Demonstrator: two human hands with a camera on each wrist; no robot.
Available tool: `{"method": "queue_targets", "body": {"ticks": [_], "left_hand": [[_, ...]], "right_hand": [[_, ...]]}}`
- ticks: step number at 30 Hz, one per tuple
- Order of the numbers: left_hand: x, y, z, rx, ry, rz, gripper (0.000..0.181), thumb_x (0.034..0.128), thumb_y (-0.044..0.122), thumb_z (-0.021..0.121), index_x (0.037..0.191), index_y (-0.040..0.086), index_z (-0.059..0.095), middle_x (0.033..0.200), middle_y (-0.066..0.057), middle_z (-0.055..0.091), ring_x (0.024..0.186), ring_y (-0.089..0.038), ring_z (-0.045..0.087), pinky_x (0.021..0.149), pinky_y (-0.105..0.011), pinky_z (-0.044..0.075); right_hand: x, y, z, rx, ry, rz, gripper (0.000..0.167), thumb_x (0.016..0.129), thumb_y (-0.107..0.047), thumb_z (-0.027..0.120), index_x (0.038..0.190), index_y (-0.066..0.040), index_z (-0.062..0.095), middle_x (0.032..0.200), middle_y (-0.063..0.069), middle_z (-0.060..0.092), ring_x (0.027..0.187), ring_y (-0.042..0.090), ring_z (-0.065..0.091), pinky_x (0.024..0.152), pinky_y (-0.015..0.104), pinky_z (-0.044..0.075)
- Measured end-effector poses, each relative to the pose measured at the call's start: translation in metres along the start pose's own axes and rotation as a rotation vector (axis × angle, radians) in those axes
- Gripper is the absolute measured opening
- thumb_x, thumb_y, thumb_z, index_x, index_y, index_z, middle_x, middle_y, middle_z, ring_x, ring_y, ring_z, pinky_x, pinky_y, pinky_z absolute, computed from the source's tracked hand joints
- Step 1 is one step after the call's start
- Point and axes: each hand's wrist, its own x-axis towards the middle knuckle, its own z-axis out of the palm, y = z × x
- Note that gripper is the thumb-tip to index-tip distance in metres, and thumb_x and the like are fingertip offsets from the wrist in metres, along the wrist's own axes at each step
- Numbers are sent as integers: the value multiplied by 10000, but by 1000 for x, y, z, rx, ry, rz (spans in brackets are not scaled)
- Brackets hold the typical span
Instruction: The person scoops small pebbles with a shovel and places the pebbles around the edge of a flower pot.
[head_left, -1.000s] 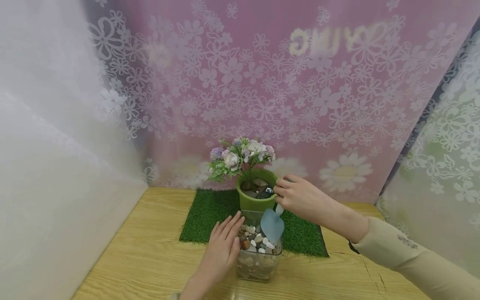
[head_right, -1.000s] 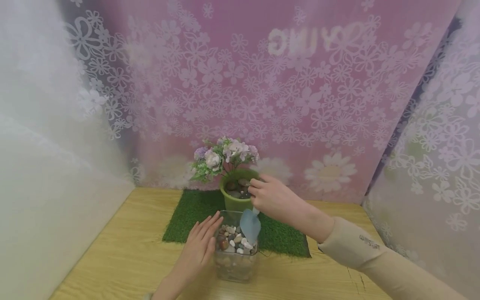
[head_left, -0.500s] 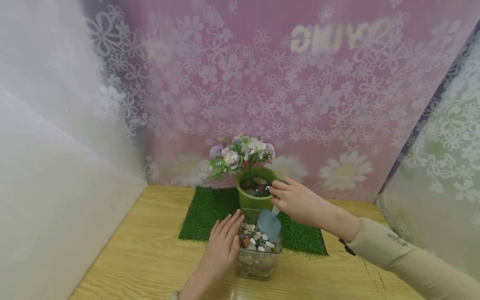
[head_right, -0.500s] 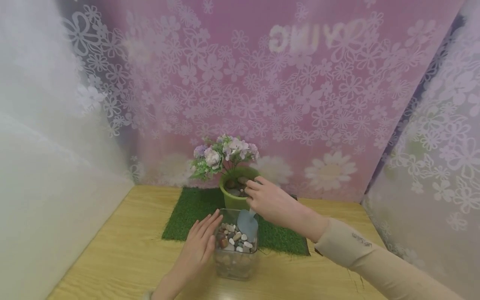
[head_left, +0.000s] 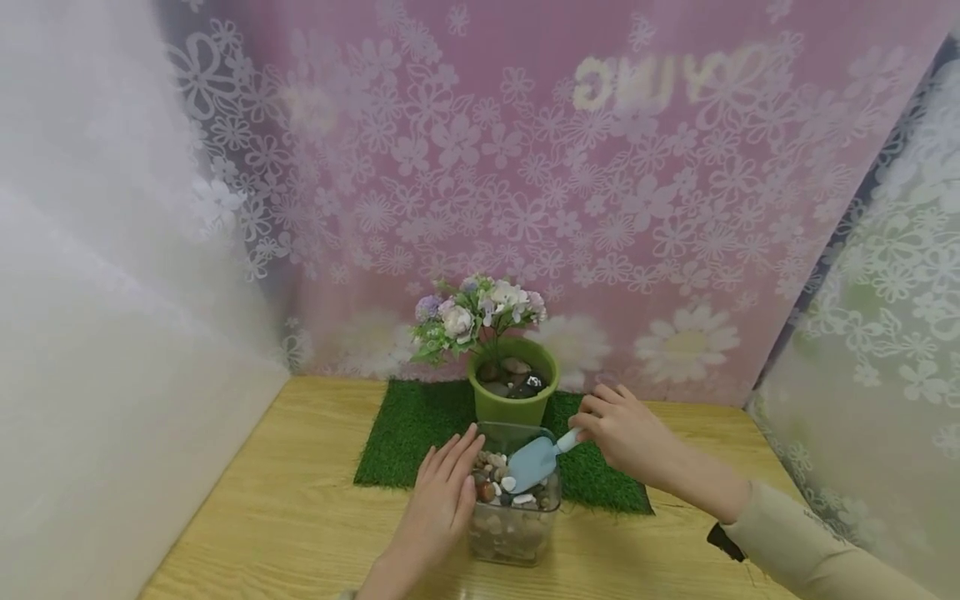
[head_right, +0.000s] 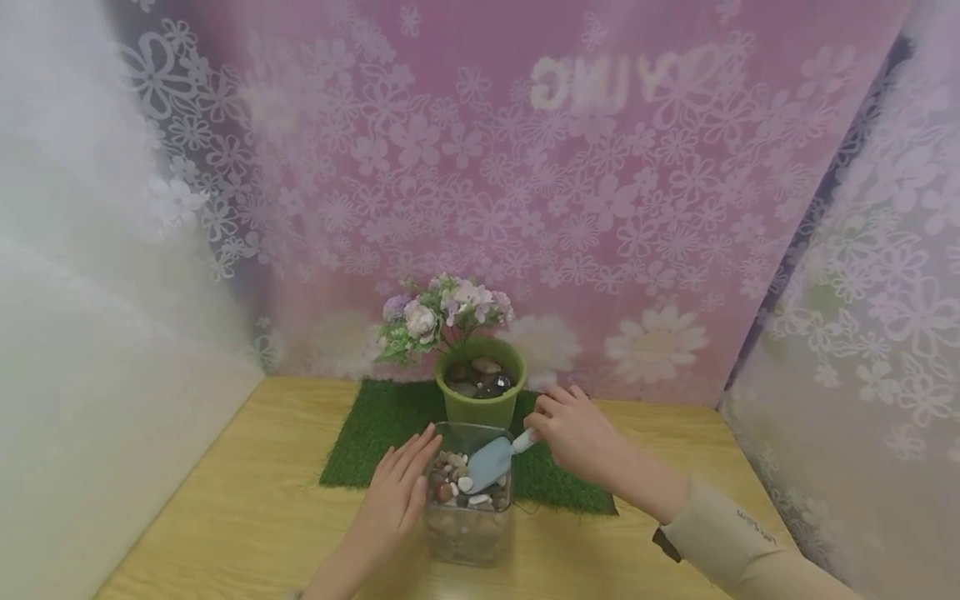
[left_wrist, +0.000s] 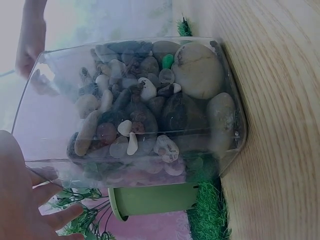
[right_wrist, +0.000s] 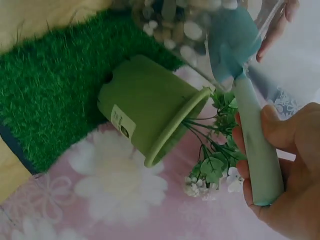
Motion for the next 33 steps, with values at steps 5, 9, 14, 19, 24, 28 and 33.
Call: {"method": "queue_targets", "body": {"ticks": [5,9,14,19,24,28,33], "left_hand": [[-2,0,0,-5,2,0,514,1041,125,505,1550,144,435,1618,-20,381,1423,-334,430,1094,-665,338],[-2,0,2,9,10,18,512,1041,118,505,1548,139,435,1611,-34,393,1410,-345,441,1078,-666,352],[-2,0,4,5,11,8,505,1045,128,495,1547,143,439,1611,-28,393,1410,-341,444,1082,-665,351],[-3,2,3,-18,10,-6,491,1046,134,492,1536,122,457,1613,-18,390,1417,-337,439,1092,-668,338],[-3,3,3,-37,-5,-16,485,1048,137,491,1532,119,464,1618,-5,381,1437,-308,418,1102,-662,331],[-3,3,3,-30,1,-14,492,1047,136,492,1538,128,454,1618,-9,381,1438,-301,417,1098,-660,338],[-1,2,2,-15,31,1,491,1043,133,493,1533,114,459,1606,-26,401,1423,-310,437,1094,-659,346]], "right_hand": [[-7,-12,7,96,-4,50,119,833,-138,791,948,-114,773,870,-20,657,767,164,492,639,302,356],[-5,-22,10,50,105,-9,139,931,-204,670,951,-101,761,892,9,650,804,189,518,662,329,380],[-2,-28,7,27,161,-57,183,970,-217,625,960,-89,755,910,26,649,833,200,533,702,353,432],[-7,-25,7,136,104,6,195,771,-106,821,958,-105,765,908,-6,651,828,169,512,693,320,387],[-17,-31,15,126,125,62,124,963,-202,667,953,-122,762,905,-10,658,824,175,527,677,313,383],[-21,-47,17,34,216,96,495,1107,-339,342,934,-111,746,888,16,654,809,204,545,673,354,433],[-19,-56,22,49,270,162,518,1111,-324,314,927,-92,739,898,25,646,811,216,531,679,361,420]]}}
